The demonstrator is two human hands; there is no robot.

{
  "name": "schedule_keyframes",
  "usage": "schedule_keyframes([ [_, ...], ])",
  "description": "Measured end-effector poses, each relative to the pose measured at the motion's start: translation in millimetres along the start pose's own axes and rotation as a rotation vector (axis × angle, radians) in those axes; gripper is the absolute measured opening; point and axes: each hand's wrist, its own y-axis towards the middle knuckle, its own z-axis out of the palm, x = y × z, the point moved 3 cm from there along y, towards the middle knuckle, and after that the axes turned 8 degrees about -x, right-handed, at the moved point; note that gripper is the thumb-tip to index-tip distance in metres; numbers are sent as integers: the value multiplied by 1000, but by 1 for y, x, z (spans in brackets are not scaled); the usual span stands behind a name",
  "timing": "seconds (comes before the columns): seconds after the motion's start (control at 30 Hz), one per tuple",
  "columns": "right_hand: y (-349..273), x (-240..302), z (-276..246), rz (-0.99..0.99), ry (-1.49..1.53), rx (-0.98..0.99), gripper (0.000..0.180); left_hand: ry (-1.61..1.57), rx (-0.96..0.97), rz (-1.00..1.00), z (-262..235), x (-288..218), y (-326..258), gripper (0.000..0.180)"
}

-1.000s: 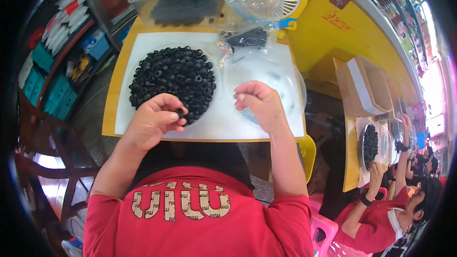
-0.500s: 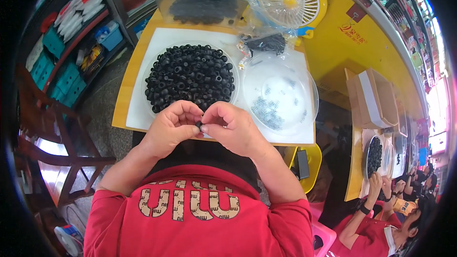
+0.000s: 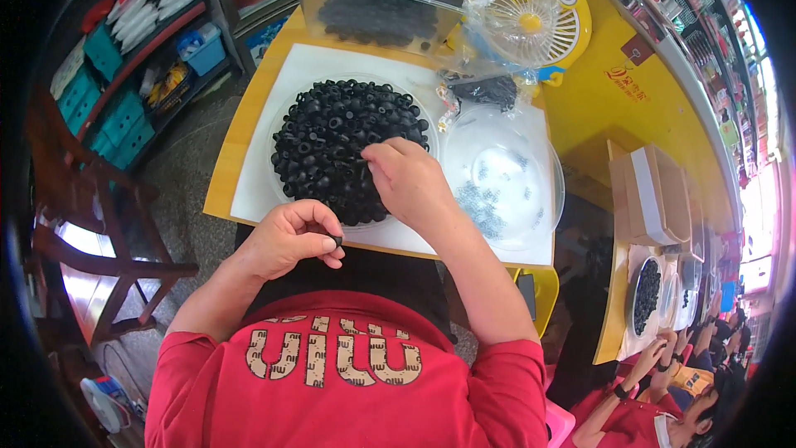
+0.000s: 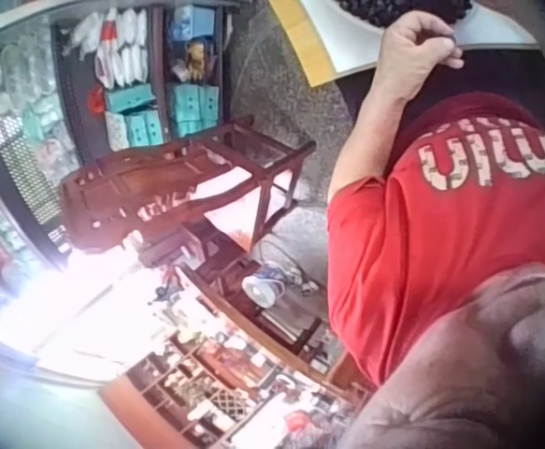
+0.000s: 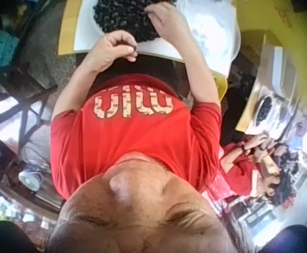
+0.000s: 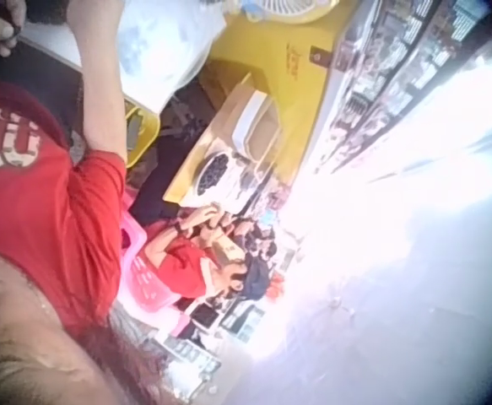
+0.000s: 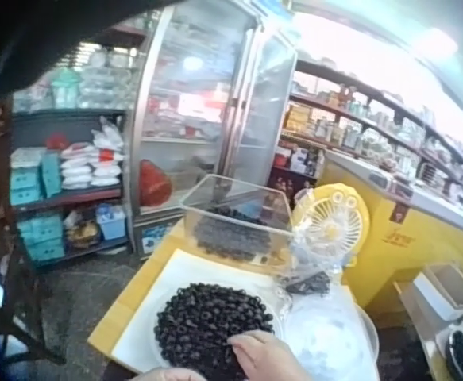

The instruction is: The person pours black plastic pieces from a clear container into a plastic tray. The person then picks up small pins and presses them into the black plastic pieces by hand.

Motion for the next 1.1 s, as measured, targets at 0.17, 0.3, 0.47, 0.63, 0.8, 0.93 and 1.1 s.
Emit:
schedule_keyframes([
  [0.17, 20, 4, 19, 29, -220, 94, 16, -13, -19, 0, -8, 0, 0, 8],
  [0.3, 24, 6, 29, 2, -333, 115, 16, -26, -10, 9, -12, -1, 1, 8],
  [0.47, 28, 5, 27, 103, -368, 183, 16, -8, -37, 32, -18, -2, 3, 10],
  [0.63, 25, 4, 23, 27, -292, 129, 10, -41, -59, 39, -17, -7, 6, 11],
  [0.8, 27, 4, 24, -70, -290, 171, 11, -48, -61, 37, -13, -6, 8, 11],
  [0.93, 24, -1, 23, -18, -285, 179, 14, -36, -82, 39, -12, -7, 9, 11],
  [1.1, 21, 1, 19, -83, -230, 177, 14, -65, -165, 21, -13, -4, 11, 11],
])
